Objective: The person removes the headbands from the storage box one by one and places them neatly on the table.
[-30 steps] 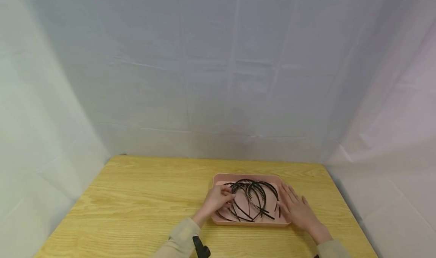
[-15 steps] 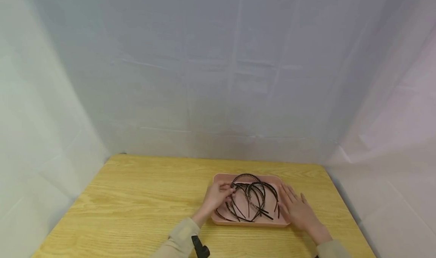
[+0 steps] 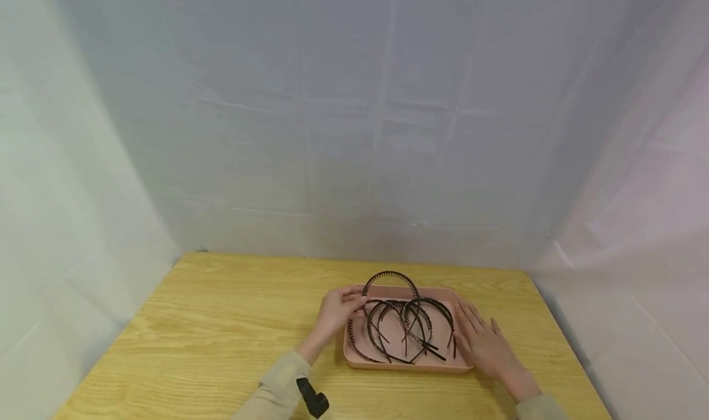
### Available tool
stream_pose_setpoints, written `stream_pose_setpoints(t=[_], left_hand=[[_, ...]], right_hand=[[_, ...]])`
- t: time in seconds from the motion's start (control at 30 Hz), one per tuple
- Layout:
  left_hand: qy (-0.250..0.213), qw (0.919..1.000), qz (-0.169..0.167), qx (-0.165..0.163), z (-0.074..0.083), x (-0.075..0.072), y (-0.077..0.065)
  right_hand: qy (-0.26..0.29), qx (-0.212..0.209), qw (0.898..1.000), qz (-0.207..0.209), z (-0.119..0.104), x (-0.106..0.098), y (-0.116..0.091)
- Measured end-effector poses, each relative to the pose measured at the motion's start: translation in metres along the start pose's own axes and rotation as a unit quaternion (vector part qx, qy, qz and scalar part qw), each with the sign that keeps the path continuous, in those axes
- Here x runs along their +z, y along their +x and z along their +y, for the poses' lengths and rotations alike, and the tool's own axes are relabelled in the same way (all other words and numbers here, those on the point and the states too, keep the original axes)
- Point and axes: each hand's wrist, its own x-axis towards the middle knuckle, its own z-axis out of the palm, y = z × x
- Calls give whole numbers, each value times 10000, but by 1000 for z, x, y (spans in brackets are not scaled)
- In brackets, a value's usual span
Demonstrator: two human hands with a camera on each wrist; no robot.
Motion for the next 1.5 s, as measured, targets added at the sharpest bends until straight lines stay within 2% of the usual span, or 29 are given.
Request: stream_pose_setpoints(t=[0.33,0.53,0.77,1.0,1.17,1.4,1.5], left_hand=[[-162,9996,220,-48,-2,-45,9],[-90,9989,454,-40,-5,-76,10],[346,9961,810,-38,-11,-112,10],[863,9905,1051,-190,-17,-156,10],[1317,9834,1216,-295,-21,-191,11],[1772,9731,1384,-501,-28,-227,11],[1897,9708,1381,-491,-29,-237,11]], right_hand=[[91,-5,10000,15,-1,2,3],[135,31,9999,-44,-2,1,3],[125,69,9999,-53,-1,1,2],[39,-286,9983,509,7,10,0],[35,-335,9975,620,9,14,0],[105,42,9999,-40,2,3,1],[55,73,9999,-134,1,2,1]])
